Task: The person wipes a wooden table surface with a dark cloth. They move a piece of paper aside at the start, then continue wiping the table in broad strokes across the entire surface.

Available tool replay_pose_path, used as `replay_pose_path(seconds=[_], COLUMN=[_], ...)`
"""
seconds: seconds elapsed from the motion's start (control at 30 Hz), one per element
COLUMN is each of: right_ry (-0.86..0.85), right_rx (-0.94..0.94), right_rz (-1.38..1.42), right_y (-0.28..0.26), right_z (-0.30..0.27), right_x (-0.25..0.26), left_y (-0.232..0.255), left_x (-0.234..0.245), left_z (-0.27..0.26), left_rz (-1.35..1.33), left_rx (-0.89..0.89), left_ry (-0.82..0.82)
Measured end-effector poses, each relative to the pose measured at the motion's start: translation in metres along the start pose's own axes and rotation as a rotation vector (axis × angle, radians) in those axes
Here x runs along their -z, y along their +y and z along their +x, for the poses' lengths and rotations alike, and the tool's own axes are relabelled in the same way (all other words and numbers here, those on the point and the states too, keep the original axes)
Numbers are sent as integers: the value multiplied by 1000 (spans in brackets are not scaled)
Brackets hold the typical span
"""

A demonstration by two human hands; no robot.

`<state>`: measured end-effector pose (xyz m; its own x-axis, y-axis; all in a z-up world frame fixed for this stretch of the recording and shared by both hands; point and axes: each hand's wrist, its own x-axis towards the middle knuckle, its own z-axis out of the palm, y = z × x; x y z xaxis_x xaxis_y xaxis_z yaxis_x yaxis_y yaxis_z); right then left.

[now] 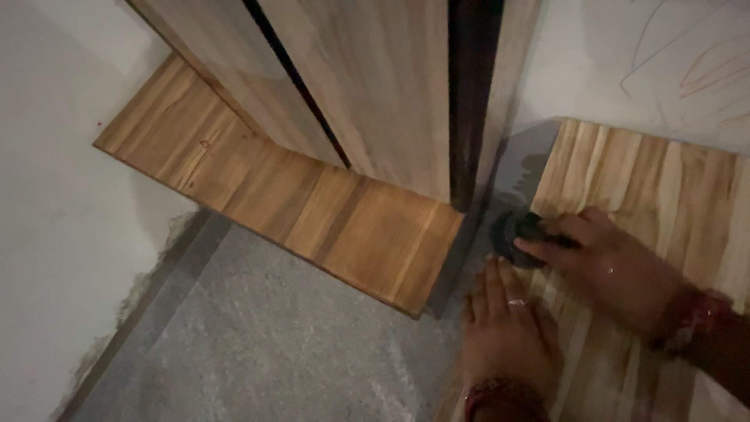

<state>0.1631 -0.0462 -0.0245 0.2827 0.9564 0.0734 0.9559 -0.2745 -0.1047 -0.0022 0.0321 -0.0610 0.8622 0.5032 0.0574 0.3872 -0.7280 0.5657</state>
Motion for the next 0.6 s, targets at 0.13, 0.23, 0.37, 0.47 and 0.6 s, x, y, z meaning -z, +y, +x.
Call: replay_pose_path(seconds=[0.13, 0.23, 0.37, 0.47, 0.6], right_ry=[-130, 125, 198, 140, 142], right_rx=[-444, -309, -231, -159, -550], right_rz=[39, -176, -30, 49, 234], right_y=[15, 28, 25, 27, 49], right_z=[26, 39, 32, 19, 17], right_x=[24, 34, 19, 7, 9], left_y=[-3, -3, -6, -9, -5], left_x=[-4, -8, -14, -16, -8], left_z=[-2, -2, -2, 1, -3], left_rz=[-14, -26, -40, 206, -8], left_rx=[6, 30, 9, -134, -4], left_ry=[15, -37, 38, 189, 33])
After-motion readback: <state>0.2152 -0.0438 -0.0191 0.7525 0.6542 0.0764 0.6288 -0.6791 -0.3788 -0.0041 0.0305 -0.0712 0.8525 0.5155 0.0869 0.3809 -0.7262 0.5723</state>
